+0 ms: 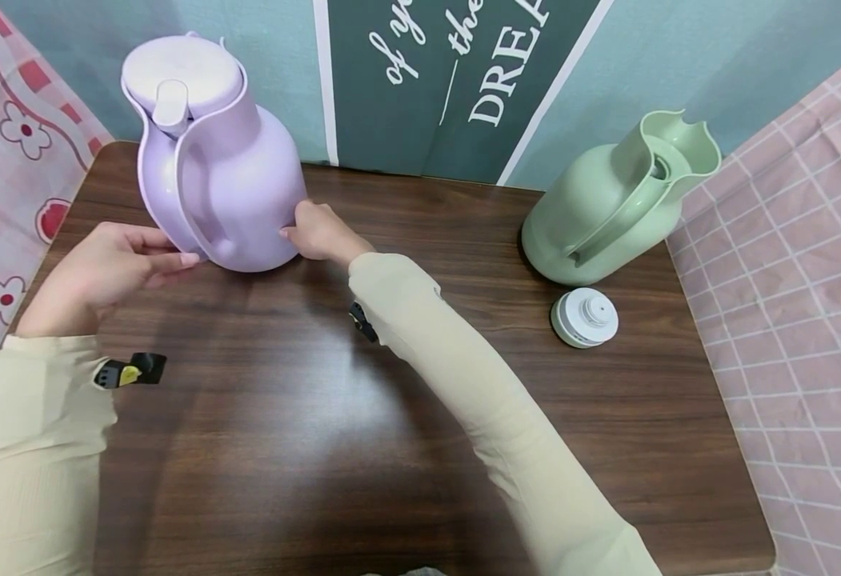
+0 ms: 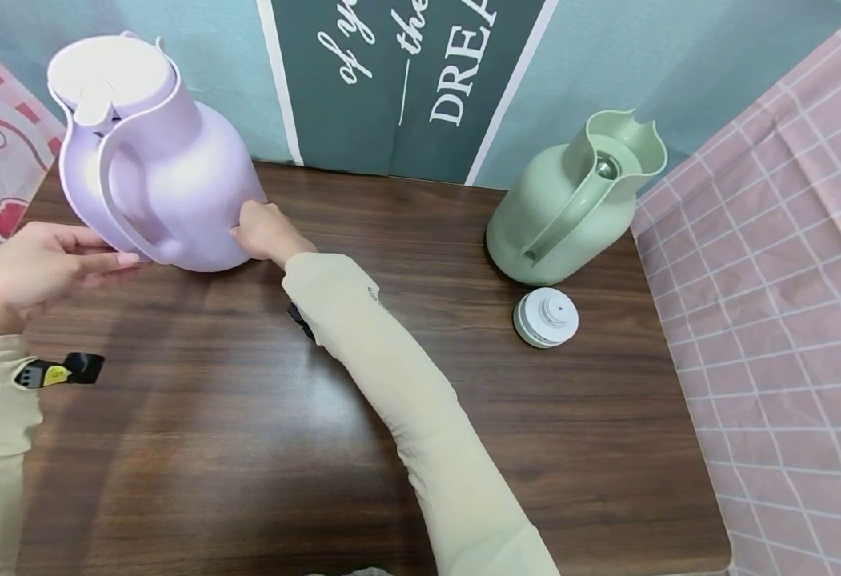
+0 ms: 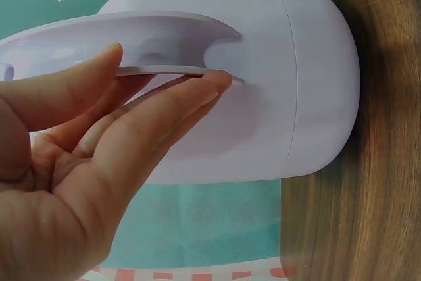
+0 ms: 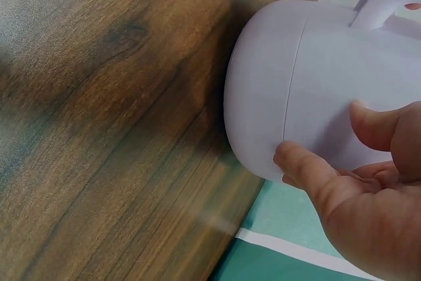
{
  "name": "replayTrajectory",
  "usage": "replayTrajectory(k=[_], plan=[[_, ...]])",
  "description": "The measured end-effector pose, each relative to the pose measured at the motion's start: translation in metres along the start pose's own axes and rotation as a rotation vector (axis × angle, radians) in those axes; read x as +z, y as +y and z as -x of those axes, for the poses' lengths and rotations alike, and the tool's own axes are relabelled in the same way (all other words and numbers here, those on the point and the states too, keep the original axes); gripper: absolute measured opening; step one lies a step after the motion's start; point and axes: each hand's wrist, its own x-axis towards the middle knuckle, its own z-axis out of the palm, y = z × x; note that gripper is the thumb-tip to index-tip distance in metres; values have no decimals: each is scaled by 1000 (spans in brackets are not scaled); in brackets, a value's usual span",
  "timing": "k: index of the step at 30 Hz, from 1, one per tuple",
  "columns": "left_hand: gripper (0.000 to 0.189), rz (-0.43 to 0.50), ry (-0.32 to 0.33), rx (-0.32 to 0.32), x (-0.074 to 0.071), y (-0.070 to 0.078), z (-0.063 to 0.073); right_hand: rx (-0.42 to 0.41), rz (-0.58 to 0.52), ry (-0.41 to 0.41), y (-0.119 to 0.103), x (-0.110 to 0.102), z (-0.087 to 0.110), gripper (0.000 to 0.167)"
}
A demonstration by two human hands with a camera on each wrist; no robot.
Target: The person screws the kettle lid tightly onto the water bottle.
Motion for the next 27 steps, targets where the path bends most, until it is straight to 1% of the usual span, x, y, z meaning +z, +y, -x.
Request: replayTrajectory(k=[5, 11, 14, 18, 21, 23, 27], plan=[[25, -6, 0, -3, -1, 0, 0, 21, -19, -38, -1, -1, -1, 44], [20, -6, 5, 0, -3, -1, -1, 16, -8, -48, -3, 0, -2, 49], [22, 21, 13, 8, -3, -2, 0, 8, -13, -44, -3, -1, -1, 53], [29, 43, 33, 18, -1, -3, 2, -2, -28, -36, -1, -3, 2, 52], [23, 19, 49, 26, 1, -2, 2, -17, -40, -30, 1, -5, 4, 46], [20, -20, 58, 29, 2, -1, 4, -36, -46, -29, 3, -5, 4, 43], [17, -56, 70, 22, 4, -1, 8, -94, -28, -17, 12, -6, 6, 46]])
